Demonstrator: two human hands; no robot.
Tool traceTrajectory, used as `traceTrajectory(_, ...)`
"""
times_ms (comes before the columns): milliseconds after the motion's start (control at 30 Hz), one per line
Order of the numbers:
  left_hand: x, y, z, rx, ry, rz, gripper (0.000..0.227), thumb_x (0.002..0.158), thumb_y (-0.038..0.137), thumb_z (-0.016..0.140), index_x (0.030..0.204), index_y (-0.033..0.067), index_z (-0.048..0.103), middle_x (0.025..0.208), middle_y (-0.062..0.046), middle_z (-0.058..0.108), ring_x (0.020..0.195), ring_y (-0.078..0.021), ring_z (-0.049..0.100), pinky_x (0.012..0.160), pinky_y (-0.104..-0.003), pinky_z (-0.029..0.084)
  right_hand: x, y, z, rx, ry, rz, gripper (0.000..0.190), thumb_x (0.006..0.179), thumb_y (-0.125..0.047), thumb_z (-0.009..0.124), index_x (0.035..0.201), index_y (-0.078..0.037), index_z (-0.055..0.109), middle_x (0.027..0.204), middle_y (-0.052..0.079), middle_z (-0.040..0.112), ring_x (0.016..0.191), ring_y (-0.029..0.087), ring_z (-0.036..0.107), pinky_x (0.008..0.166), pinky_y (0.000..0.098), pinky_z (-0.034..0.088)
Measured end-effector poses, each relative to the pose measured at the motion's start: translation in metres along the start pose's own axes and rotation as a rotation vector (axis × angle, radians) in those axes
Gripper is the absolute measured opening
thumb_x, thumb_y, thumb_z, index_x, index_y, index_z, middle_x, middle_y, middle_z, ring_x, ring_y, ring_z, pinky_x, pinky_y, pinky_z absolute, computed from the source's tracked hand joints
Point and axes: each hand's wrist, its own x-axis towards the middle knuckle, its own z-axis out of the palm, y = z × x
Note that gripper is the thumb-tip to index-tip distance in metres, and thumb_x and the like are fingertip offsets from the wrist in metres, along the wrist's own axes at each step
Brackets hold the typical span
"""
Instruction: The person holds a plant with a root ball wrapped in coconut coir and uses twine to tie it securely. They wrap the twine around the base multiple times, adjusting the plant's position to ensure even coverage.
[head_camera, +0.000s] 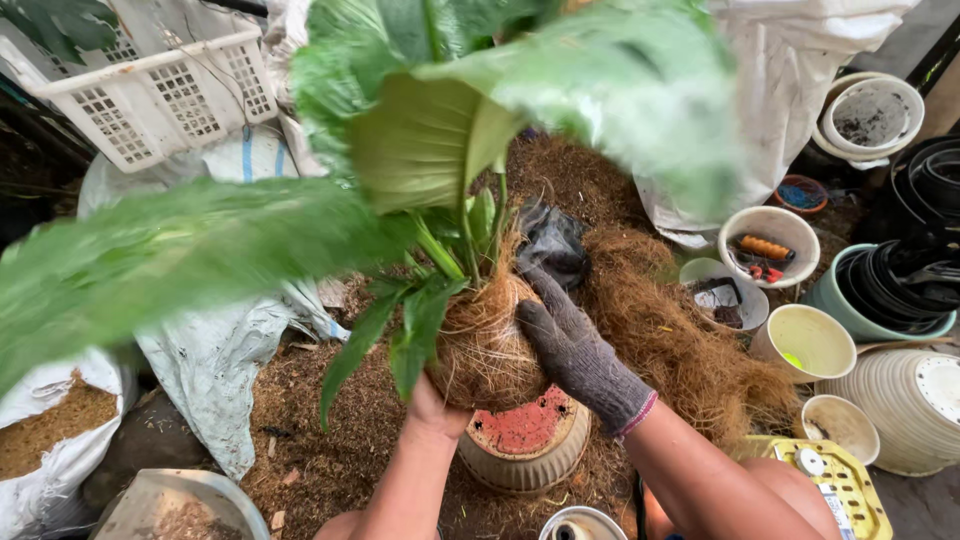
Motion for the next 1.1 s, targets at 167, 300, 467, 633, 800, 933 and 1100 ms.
traceTrajectory(167, 0.002, 0.003, 0.002, -0.090, 0.084, -0.182, 0.054, 0.093, 0.050, 0.055, 0.129, 0.0106, 0.065, 0.129, -0.012, 0.064, 0.123, -0.0311, 0.062, 0.100, -0.053, 0.054, 0.008, 0.012, -0.013, 0.561, -0.018, 0.257, 0.072, 0.099, -0.048, 0.048, 0.161, -0.011, 0.042, 0.150, 0.015, 0.055, 0.131, 0.028, 0.056, 0.105, 0.0439, 0.048)
traceTrajectory(300, -0.003, 0.008, 0.014, -0.053, 0.199, -0.286, 0.058, 0.089, 0.054, 0.054, 0.129, 0.0122, 0.064, 0.133, -0.013, 0.063, 0.124, -0.0319, 0.062, 0.098, -0.056, 0.054, 0.009, 0.026, -0.011, 0.441, 0.014, 0.168, 0.063, 0.099, -0.031, 0.059, 0.154, -0.003, 0.045, 0.146, 0.016, 0.059, 0.128, 0.021, 0.058, 0.108, 0.0365, 0.048)
traceTrajectory(467, -0.007, 0.016, 0.021, -0.020, 0.361, -0.421, 0.064, 0.088, 0.059, 0.050, 0.133, 0.0152, 0.061, 0.135, -0.012, 0.063, 0.125, -0.0311, 0.060, 0.098, -0.057, 0.051, 0.009, 0.021, -0.001, 0.694, 0.090, 0.254, 0.058, 0.099, -0.031, 0.055, 0.151, -0.006, 0.045, 0.144, 0.015, 0.059, 0.125, 0.024, 0.060, 0.106, 0.0401, 0.049)
traceTrajectory(633, -0.001, 0.003, 0.010, -0.069, 0.333, -0.400, 0.066, 0.088, 0.061, 0.048, 0.137, 0.0171, 0.058, 0.138, -0.010, 0.061, 0.128, -0.0300, 0.058, 0.102, -0.059, 0.047, 0.004, 0.006, 0.012, 0.896, 0.366, 0.407, 0.061, 0.101, -0.040, 0.044, 0.152, -0.006, 0.046, 0.142, 0.016, 0.059, 0.122, 0.028, 0.060, 0.105, 0.0449, 0.049)
traceTrajectory(800, -0.003, -0.022, -0.001, -0.118, 0.329, -0.412, 0.068, 0.088, 0.062, 0.047, 0.141, 0.0189, 0.055, 0.140, -0.009, 0.059, 0.131, -0.0290, 0.055, 0.105, -0.060, 0.042, -0.017, 0.042, 0.033, 0.873, 0.326, 0.242, 0.062, 0.100, -0.040, 0.047, 0.152, -0.006, 0.045, 0.141, 0.016, 0.059, 0.121, 0.028, 0.059, 0.104, 0.0444, 0.049)
traceTrajectory(933, 0.000, -0.029, -0.006, -0.160, 0.360, -0.363, 0.071, 0.088, 0.063, 0.045, 0.144, 0.0204, 0.052, 0.142, -0.008, 0.058, 0.133, -0.0281, 0.053, 0.107, -0.061, 0.039, -0.008, 0.055, 0.037, 0.843, 0.302, 0.189, 0.064, 0.100, -0.040, 0.049, 0.153, -0.006, 0.045, 0.141, 0.017, 0.059, 0.121, 0.028, 0.059, 0.104, 0.0439, 0.049)
traceTrajectory(1100, 0.002, -0.028, -0.009, 0.158, 0.459, -0.187, 0.075, 0.087, 0.066, 0.042, 0.149, 0.0248, 0.047, 0.149, -0.004, 0.056, 0.138, -0.0247, 0.049, 0.113, -0.062, 0.028, 0.004, 0.041, 0.026, 0.809, 0.268, 0.260, 0.066, 0.098, -0.040, 0.052, 0.153, -0.005, 0.044, 0.141, 0.017, 0.059, 0.121, 0.028, 0.059, 0.103, 0.0433, 0.049)
